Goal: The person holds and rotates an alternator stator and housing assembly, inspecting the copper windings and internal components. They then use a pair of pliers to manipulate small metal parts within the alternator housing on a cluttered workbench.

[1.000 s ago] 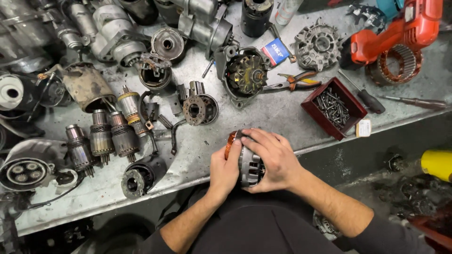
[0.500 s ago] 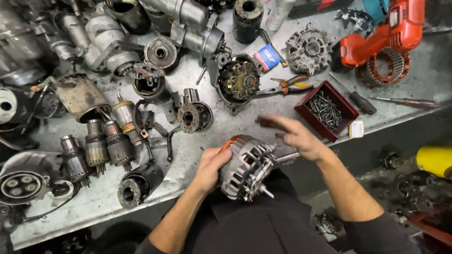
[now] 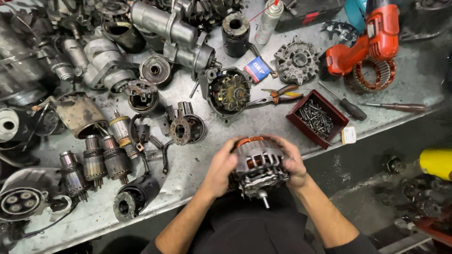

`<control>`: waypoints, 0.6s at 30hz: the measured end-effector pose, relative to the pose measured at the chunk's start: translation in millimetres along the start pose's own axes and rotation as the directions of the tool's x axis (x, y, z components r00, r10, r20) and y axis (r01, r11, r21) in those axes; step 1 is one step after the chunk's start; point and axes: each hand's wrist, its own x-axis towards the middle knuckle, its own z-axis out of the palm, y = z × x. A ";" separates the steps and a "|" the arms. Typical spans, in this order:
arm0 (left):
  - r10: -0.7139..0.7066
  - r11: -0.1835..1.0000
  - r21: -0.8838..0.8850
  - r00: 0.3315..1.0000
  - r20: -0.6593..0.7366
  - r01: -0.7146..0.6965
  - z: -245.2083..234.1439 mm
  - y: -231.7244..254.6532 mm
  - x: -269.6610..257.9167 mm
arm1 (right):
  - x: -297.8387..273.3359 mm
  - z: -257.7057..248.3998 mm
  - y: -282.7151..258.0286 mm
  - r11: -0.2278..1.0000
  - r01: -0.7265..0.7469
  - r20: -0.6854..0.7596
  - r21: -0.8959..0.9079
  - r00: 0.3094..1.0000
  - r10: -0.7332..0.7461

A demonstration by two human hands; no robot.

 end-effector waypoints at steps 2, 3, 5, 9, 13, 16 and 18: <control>0.123 0.966 0.225 0.992 0.019 -0.124 7.5 9.6 -0.2 | -4.1 -1.9 -1.3 0.982 0.071 -0.049 -0.176 0.996 -0.081; 0.239 0.868 0.431 0.968 0.069 -0.245 11.0 14.5 -0.1 | -5.9 -2.8 -1.7 0.927 0.130 -0.082 -0.353 0.982 -0.169; 0.237 0.879 0.419 0.971 0.034 -0.229 15.6 11.4 -0.9 | -12.7 -6.4 0.5 0.888 0.125 -0.086 -0.443 0.980 -0.180; 0.199 0.932 0.324 0.976 -0.086 -0.162 16.4 4.4 0.7 | -23.7 -6.4 1.5 0.735 0.145 -0.066 -0.662 0.966 -0.250; 0.196 0.936 0.311 0.978 -0.075 -0.164 15.0 6.7 0.0 | -27.1 -0.1 1.7 0.748 0.129 -0.090 -0.651 0.965 -0.245; 0.170 0.940 0.312 0.983 -0.074 -0.139 13.9 11.5 4.1 | -25.0 4.3 6.0 0.787 0.117 -0.109 -0.605 0.968 -0.228; 0.021 0.940 0.341 0.998 -0.061 0.001 11.5 18.2 10.0 | -21.5 8.4 13.1 0.900 0.134 -0.163 -0.415 0.962 -0.218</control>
